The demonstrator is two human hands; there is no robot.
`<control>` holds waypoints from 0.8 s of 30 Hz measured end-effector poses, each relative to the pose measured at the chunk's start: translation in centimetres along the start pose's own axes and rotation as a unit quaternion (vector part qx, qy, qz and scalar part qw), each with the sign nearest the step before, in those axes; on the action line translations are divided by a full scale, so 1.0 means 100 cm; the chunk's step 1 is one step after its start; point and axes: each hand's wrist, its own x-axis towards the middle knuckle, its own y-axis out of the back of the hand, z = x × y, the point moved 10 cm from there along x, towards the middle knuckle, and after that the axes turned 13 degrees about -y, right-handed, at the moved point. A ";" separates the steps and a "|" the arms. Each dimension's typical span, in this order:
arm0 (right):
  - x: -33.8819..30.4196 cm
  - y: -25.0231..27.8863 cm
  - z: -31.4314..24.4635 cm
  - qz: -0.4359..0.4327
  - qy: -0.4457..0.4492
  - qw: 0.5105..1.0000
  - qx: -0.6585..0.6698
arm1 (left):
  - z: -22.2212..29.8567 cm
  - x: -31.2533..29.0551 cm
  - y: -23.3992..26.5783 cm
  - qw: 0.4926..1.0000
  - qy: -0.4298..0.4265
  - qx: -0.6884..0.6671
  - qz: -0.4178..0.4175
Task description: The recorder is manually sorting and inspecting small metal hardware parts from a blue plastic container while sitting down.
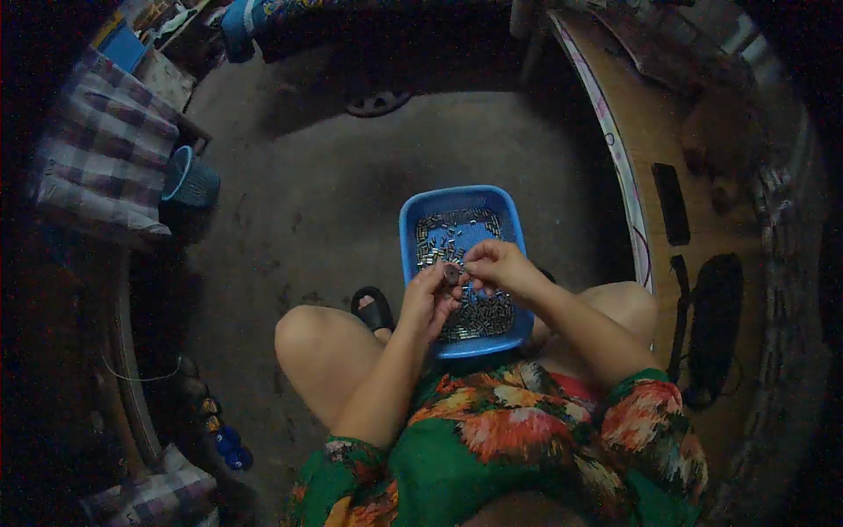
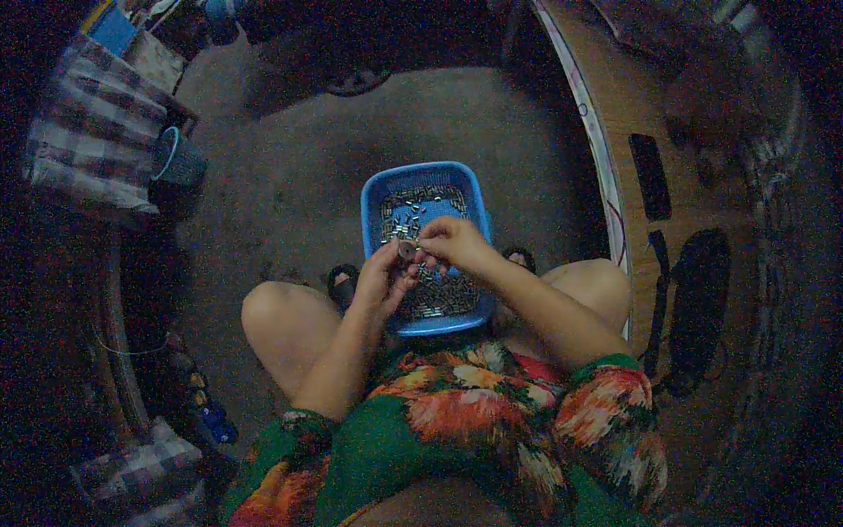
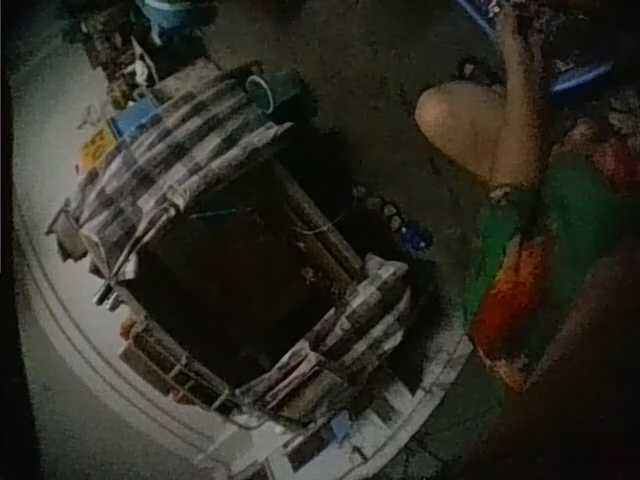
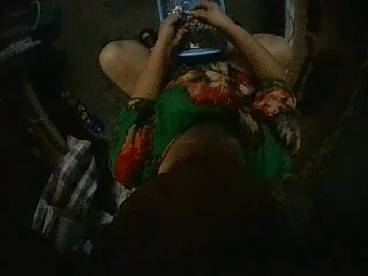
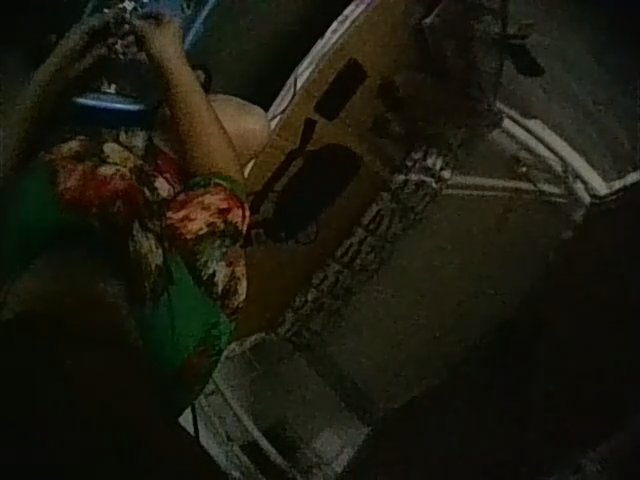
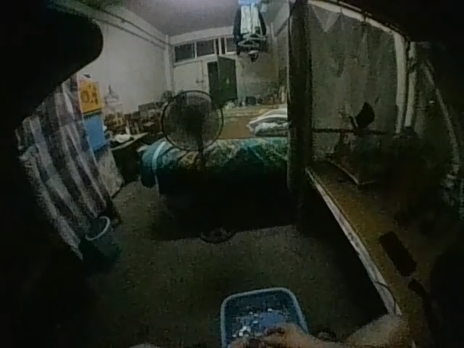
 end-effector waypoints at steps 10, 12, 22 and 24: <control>0.009 0.001 0.005 0.016 0.042 0.996 -0.079 | 0.000 -0.003 -0.004 1.000 0.014 0.012 0.004; 0.011 -0.001 0.006 0.009 0.051 0.996 -0.076 | -0.001 -0.003 -0.004 1.000 0.015 0.006 -0.007; 0.008 -0.001 0.001 0.015 0.099 0.991 -0.094 | -0.004 0.000 -0.005 0.999 0.015 0.023 -0.037; 0.003 -0.004 -0.009 0.013 0.133 0.986 -0.099 | -0.002 -0.002 -0.009 0.999 0.015 0.018 -0.043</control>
